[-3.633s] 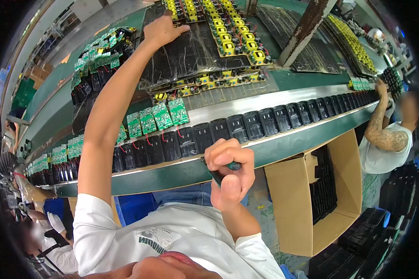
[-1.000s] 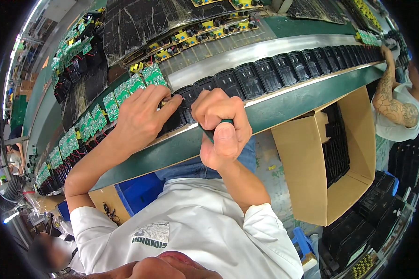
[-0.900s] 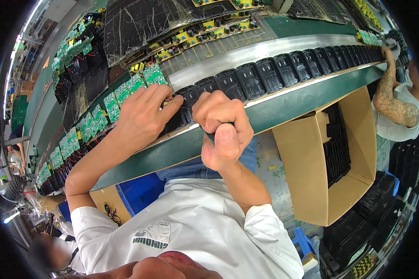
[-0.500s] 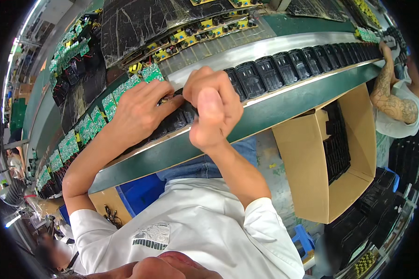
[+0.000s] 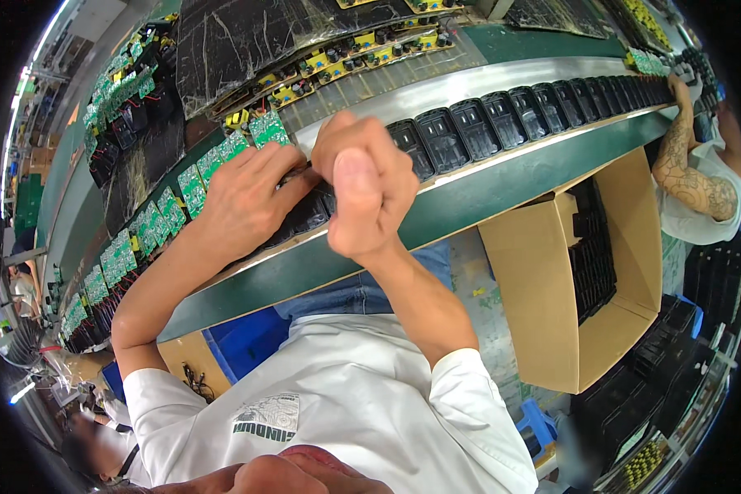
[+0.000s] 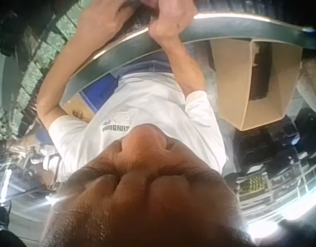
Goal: Assembling and screwing components onto printed circuit boards on an assembly line.
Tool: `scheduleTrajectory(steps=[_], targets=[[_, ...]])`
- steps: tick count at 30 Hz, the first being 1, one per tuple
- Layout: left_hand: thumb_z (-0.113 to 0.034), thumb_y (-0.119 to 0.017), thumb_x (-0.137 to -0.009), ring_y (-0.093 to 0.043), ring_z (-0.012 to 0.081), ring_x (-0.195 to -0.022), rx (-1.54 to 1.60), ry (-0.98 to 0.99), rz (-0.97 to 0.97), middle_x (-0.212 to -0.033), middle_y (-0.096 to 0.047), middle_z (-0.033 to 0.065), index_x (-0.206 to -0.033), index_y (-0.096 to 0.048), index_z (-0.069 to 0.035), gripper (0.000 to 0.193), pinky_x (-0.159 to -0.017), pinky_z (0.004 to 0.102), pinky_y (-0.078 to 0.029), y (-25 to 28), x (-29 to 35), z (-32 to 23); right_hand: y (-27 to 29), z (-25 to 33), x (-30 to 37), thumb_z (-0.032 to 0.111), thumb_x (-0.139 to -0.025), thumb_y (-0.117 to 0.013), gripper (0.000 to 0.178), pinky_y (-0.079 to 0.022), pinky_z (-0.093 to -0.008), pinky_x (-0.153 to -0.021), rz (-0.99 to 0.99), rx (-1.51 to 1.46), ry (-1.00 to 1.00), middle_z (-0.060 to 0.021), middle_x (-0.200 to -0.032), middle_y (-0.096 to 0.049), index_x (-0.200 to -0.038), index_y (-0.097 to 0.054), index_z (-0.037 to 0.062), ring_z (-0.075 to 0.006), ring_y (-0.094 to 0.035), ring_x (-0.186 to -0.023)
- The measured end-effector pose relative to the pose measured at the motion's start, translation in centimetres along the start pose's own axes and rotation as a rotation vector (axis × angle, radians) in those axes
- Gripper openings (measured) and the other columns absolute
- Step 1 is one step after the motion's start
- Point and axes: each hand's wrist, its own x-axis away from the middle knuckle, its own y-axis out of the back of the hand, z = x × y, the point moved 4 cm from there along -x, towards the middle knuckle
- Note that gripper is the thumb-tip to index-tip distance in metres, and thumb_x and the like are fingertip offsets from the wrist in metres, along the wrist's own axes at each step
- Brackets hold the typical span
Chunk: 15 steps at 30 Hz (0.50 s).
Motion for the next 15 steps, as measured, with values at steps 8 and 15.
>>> scheduleTrajectory(steps=[8, 15], targets=[[-0.015, -0.068, -0.086, -0.057, 0.0213, -0.079, 0.084, 0.197, 0.102, -0.097, -0.054, 0.0055, -0.088, -0.066, -0.009, 0.007, -0.065, 0.0321, -0.046, 0.9, -0.6, -0.5, 1.3, 1.3, 1.3, 0.033, -0.103, -0.046, 0.022, -0.032, -0.031, -0.061, -0.131, -0.068, -0.024, -0.0042, -0.078, -0.044, -0.092, -0.043, 0.0141, -0.0158, -0.036, -0.068], [-0.014, -0.071, -0.089, -0.06, 0.0196, -0.071, 0.17, 0.317, -0.027, -0.096, -0.053, 0.0034, -0.086, -0.065, -0.01, 0.007, -0.052, 0.0328, -0.045, 0.7, -0.6, -0.6, 1.8, 2.6, 2.5, 0.04, -0.105, -0.046, 0.028, -0.032, -0.0311, -0.061, -0.078, -0.046, 0.046, -0.0033, -0.078, -0.045, -0.092, -0.042, 0.0155, -0.0159, -0.037, -0.067]])
